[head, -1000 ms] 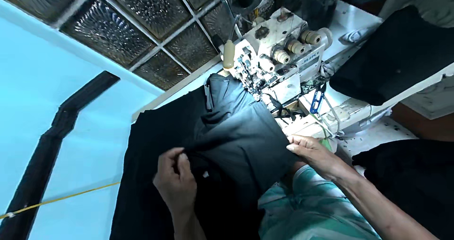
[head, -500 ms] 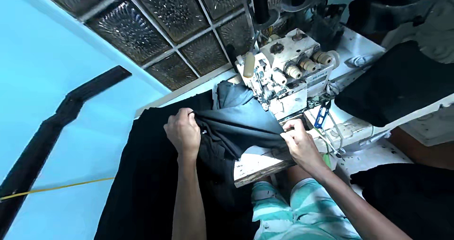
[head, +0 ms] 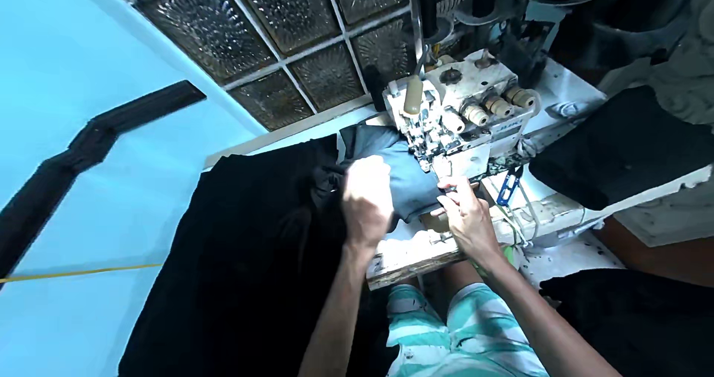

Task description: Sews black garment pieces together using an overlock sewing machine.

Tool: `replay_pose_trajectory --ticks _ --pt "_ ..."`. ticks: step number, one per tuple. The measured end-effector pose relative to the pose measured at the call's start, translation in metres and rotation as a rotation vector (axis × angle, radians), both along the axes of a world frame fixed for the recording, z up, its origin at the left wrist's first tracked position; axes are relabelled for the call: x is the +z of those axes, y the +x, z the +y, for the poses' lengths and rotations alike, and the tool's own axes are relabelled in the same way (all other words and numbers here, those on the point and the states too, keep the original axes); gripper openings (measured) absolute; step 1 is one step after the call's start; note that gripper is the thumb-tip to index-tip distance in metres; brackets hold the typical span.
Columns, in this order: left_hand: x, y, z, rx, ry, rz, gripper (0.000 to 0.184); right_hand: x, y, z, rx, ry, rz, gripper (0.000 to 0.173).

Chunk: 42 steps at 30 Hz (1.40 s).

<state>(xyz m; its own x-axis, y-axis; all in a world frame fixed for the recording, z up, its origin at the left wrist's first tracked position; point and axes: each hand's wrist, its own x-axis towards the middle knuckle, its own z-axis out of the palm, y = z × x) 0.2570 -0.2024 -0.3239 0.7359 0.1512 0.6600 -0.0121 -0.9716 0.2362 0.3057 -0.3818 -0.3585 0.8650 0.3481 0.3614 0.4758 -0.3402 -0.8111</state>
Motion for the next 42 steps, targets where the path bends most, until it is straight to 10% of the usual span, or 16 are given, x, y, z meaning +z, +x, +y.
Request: replay_pose_trajectory --ticks 8,15,20,27,42 --pt "-0.013 0.004 -0.006 -0.286 -0.145 0.179 0.033 0.01 -0.005 0.005 -0.045 -0.224 -0.164 0.039" --pt "0.002 0.055 0.025 -0.144 -0.215 0.326 0.035 0.02 -0.013 0.009 -0.081 -0.39 -0.149 0.038" --pt "-0.002 0.037 0.017 0.0 -0.254 0.2 0.028 0.017 0.008 -0.048 -0.177 -0.358 -0.094 0.026" --pt "-0.015 -0.002 -0.023 0.175 -0.152 0.007 0.023 -0.008 0.056 -0.067 -0.443 -0.638 0.152 0.063" --pt "-0.036 -0.011 -0.041 0.249 -0.147 -0.203 0.016 0.02 0.066 -0.091 -0.241 -0.804 0.319 0.037"
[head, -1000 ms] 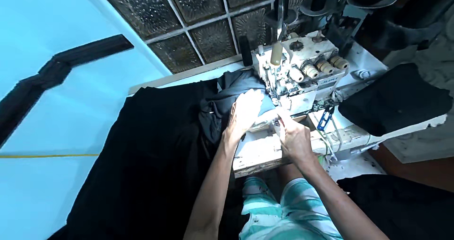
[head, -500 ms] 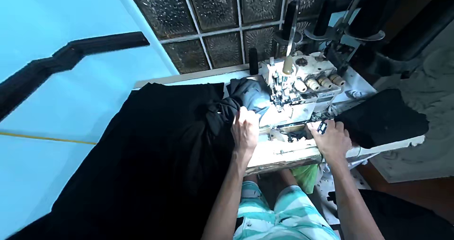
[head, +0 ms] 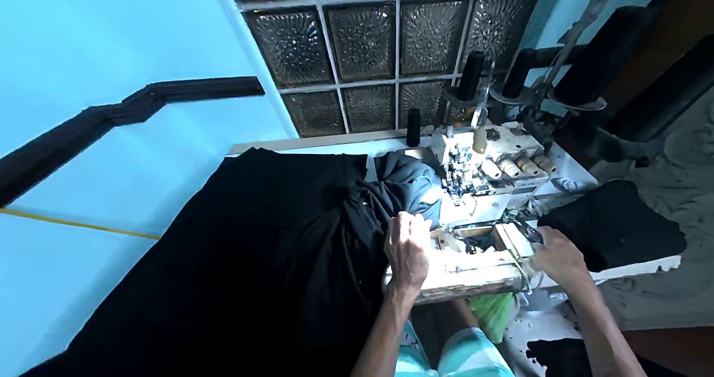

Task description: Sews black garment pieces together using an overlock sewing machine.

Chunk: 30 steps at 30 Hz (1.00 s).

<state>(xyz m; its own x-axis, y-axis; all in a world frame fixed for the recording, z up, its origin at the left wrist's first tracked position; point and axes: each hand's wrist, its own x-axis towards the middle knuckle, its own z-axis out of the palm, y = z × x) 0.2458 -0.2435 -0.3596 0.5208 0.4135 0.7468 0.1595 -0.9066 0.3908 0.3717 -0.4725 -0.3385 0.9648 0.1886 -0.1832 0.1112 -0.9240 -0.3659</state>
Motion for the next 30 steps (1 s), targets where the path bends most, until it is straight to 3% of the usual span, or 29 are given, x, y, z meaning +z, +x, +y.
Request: replay_pose_trajectory --ticks 5,7,11,14,19,22,24,30 --pt "-0.001 0.005 -0.003 0.032 -0.013 -0.06 0.013 0.022 -0.027 0.008 0.085 0.322 -0.042 0.032" --pt "-0.002 0.004 -0.002 0.034 -0.011 -0.064 0.013 0.044 -0.04 0.032 0.189 0.272 -0.104 0.035" --pt "-0.003 0.003 0.0 0.017 -0.004 -0.06 0.013 0.07 -0.049 0.082 0.39 -0.028 -0.274 0.037" --pt "-0.003 0.004 0.001 0.021 -0.006 -0.058 0.013 0.063 -0.044 0.1 0.497 -0.006 -0.465 0.027" --pt "-0.004 0.004 0.0 0.012 -0.007 -0.055 0.012 0.069 -0.037 0.12 0.499 -0.096 -0.427 0.027" --pt "-0.006 0.004 0.0 0.016 0.017 -0.062 0.014 0.046 -0.029 0.119 0.573 0.013 -0.648 0.024" --pt "-0.008 0.003 0.001 0.011 0.024 -0.078 0.015 0.044 -0.03 0.116 0.581 0.068 -0.658 0.024" --pt "-0.01 -0.015 0.006 -0.076 -0.116 0.073 0.044 0.025 -0.049 0.078 0.502 0.22 -0.684 0.03"
